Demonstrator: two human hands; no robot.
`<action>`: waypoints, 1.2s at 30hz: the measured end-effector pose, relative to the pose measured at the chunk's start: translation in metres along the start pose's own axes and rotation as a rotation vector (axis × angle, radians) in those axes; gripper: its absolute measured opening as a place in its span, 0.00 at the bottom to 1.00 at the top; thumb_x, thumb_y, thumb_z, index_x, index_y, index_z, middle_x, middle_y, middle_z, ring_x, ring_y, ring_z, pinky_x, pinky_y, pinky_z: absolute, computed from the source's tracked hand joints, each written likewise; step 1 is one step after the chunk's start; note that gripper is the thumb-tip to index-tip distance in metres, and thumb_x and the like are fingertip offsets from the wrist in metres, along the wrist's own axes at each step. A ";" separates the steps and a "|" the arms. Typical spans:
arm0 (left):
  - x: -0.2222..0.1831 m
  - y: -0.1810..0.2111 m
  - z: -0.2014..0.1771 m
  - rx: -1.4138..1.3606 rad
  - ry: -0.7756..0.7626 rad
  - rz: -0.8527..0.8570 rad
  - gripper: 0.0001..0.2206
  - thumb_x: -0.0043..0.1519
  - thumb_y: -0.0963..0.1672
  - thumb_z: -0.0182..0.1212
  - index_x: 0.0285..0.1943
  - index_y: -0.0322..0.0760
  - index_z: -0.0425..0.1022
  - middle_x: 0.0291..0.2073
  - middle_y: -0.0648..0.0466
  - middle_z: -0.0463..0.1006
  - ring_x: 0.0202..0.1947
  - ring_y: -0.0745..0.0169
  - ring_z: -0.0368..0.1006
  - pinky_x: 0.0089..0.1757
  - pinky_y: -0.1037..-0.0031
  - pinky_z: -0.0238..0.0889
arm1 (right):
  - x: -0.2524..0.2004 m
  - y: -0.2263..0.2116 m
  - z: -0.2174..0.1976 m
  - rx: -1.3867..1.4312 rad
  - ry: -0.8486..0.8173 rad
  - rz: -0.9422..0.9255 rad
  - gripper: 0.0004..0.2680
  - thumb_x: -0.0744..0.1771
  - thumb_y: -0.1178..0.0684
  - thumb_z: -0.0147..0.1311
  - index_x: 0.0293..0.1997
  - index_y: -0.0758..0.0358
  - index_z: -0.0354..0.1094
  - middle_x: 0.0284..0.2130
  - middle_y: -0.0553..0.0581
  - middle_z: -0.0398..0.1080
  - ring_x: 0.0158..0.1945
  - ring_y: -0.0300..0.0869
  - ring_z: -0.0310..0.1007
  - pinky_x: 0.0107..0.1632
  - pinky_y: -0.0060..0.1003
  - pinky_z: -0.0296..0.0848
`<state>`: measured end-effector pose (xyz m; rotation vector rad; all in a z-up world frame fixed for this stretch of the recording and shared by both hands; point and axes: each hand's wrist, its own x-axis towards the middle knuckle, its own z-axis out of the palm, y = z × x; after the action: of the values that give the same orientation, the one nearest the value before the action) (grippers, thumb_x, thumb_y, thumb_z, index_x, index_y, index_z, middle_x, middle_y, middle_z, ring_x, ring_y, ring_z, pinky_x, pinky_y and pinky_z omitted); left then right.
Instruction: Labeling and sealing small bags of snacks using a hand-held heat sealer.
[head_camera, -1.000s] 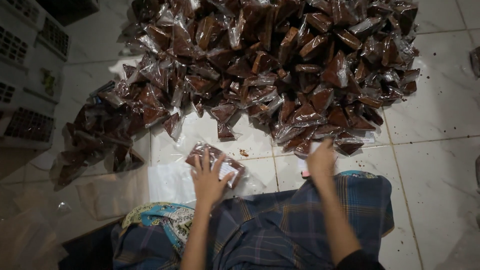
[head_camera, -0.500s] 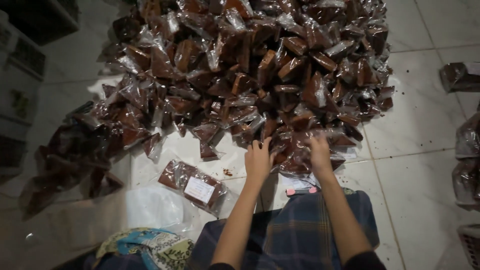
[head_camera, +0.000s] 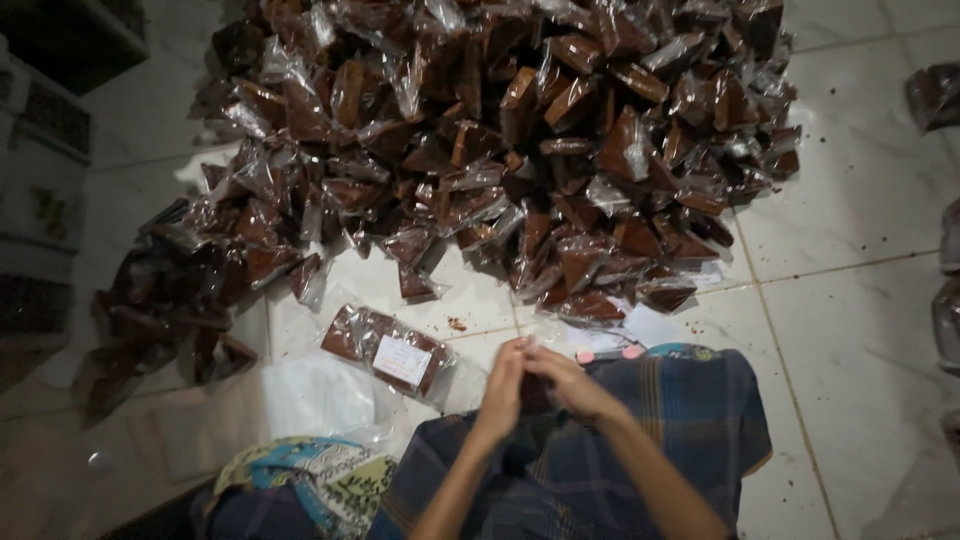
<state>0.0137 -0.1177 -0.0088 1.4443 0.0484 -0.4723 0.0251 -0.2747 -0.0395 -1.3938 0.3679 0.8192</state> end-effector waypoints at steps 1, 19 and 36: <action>-0.012 -0.016 -0.008 0.050 0.106 0.071 0.21 0.71 0.51 0.38 0.63 0.36 0.67 0.59 0.44 0.69 0.63 0.48 0.62 0.62 0.61 0.52 | -0.002 0.000 0.024 -0.081 0.061 -0.142 0.16 0.66 0.51 0.47 0.60 0.63 0.65 0.37 0.54 0.71 0.30 0.35 0.60 0.33 0.29 0.58; -0.089 0.000 -0.043 0.306 0.372 0.085 0.11 0.56 0.46 0.68 0.42 0.36 0.82 0.33 0.54 0.80 0.32 0.63 0.74 0.38 0.75 0.66 | -0.038 -0.040 0.078 0.000 -0.011 -0.367 0.15 0.65 0.58 0.56 0.57 0.68 0.62 0.48 0.64 0.74 0.46 0.44 0.74 0.50 0.37 0.76; -0.105 -0.005 -0.052 0.010 0.469 -0.040 0.20 0.55 0.41 0.70 0.57 0.34 0.75 0.44 0.49 0.84 0.40 0.63 0.84 0.40 0.77 0.76 | -0.035 -0.009 0.061 -0.599 -0.086 -0.390 0.06 0.63 0.54 0.63 0.39 0.63 0.79 0.35 0.52 0.71 0.30 0.36 0.68 0.33 0.28 0.67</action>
<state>-0.0702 -0.0388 0.0117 1.5401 0.4510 -0.1579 -0.0067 -0.2257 0.0017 -1.8980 -0.2393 0.6837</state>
